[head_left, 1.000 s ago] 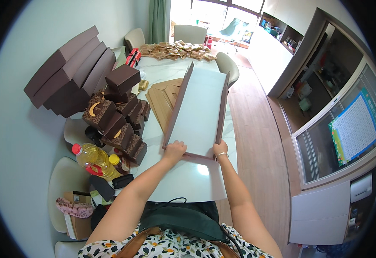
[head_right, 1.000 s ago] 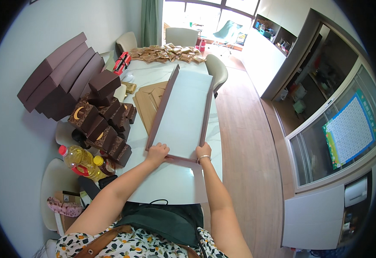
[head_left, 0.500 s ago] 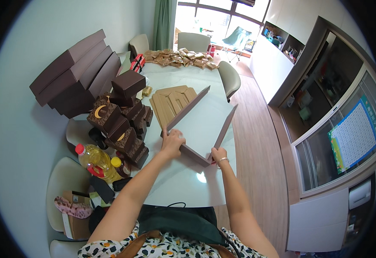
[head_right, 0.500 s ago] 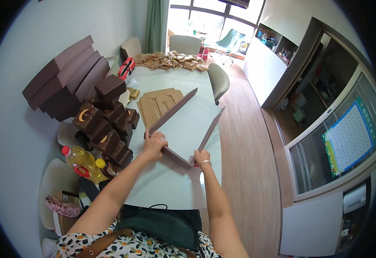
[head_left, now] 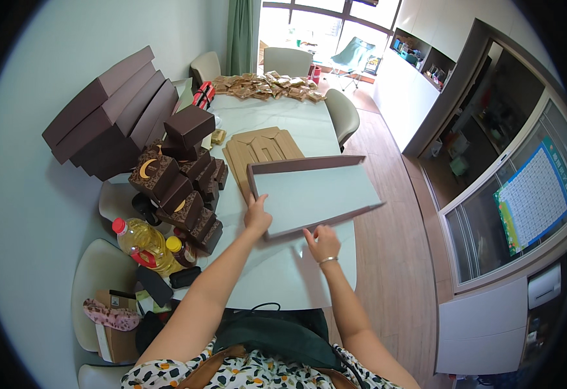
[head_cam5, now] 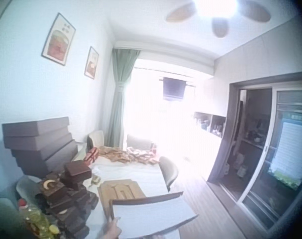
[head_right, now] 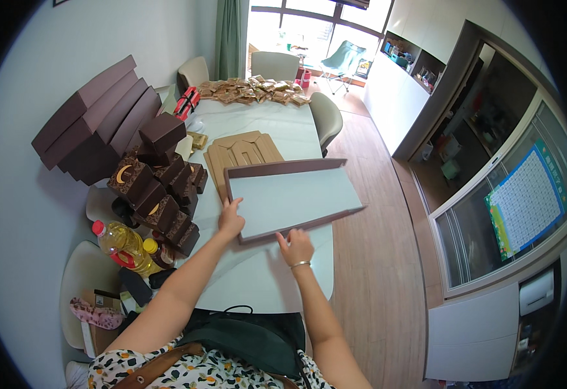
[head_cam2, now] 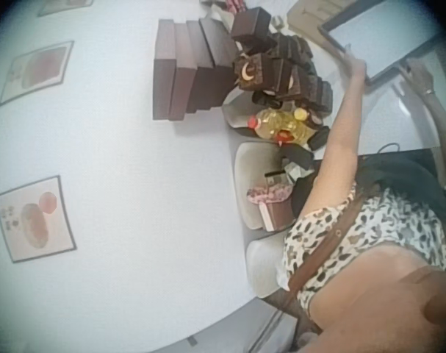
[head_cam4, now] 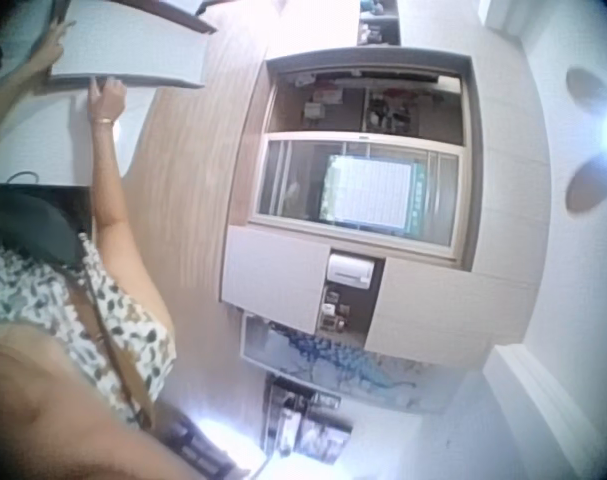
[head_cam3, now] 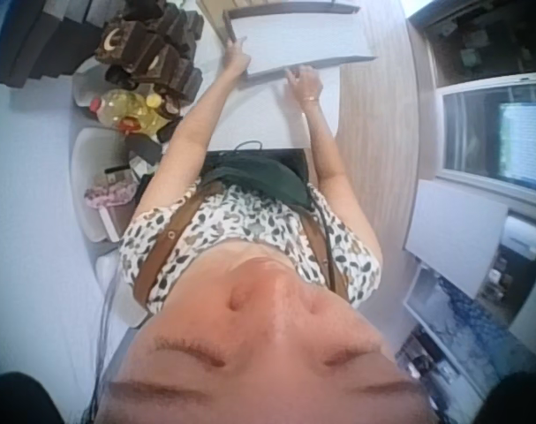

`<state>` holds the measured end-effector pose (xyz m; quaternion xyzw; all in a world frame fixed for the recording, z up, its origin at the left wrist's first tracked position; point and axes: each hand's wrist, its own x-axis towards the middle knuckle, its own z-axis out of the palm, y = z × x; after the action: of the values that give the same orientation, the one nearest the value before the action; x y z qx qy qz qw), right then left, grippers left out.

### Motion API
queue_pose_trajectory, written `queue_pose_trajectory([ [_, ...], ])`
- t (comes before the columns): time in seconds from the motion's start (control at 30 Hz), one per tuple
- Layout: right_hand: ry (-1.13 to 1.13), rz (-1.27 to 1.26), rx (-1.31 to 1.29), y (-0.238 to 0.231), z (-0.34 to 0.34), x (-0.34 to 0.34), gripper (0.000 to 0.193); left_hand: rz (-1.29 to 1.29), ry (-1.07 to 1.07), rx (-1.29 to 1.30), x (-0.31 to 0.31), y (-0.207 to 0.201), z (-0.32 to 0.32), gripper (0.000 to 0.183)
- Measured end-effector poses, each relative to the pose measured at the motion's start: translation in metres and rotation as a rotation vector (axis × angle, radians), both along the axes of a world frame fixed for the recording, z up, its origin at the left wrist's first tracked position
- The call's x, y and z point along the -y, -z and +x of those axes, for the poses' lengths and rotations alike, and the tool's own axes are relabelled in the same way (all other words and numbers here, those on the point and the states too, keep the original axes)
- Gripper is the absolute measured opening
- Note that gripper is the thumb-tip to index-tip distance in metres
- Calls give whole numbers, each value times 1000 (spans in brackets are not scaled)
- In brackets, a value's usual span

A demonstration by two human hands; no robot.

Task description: The person assembles flat-packed brown cardboard boxes on a white table. They fold the side flaps of the box frames, apply adhesive tape to secure the corners, and stack the finished boxes. The person also handles and folds additional flat cardboard pieces during the process.

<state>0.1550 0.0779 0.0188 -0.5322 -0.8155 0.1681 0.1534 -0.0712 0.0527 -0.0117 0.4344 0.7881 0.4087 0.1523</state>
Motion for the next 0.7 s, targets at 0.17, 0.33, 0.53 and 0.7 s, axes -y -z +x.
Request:
queue_pose_trajectory([
  [0.17,-237,642,55,4,17,-27,17,112,-154,-566,-21,-11,1,43],
  [0.33,-301,176,289,34,16,-59,15,-182,752,-534,-7,-34,75,36],
  [0.53,-391,172,183,23,15,-41,10,-98,702,-719,-16,5,76,12],
  [0.7,-355,-25,246,-3,72,-47,12,-106,717,-950,-25,-37,54,10],
])
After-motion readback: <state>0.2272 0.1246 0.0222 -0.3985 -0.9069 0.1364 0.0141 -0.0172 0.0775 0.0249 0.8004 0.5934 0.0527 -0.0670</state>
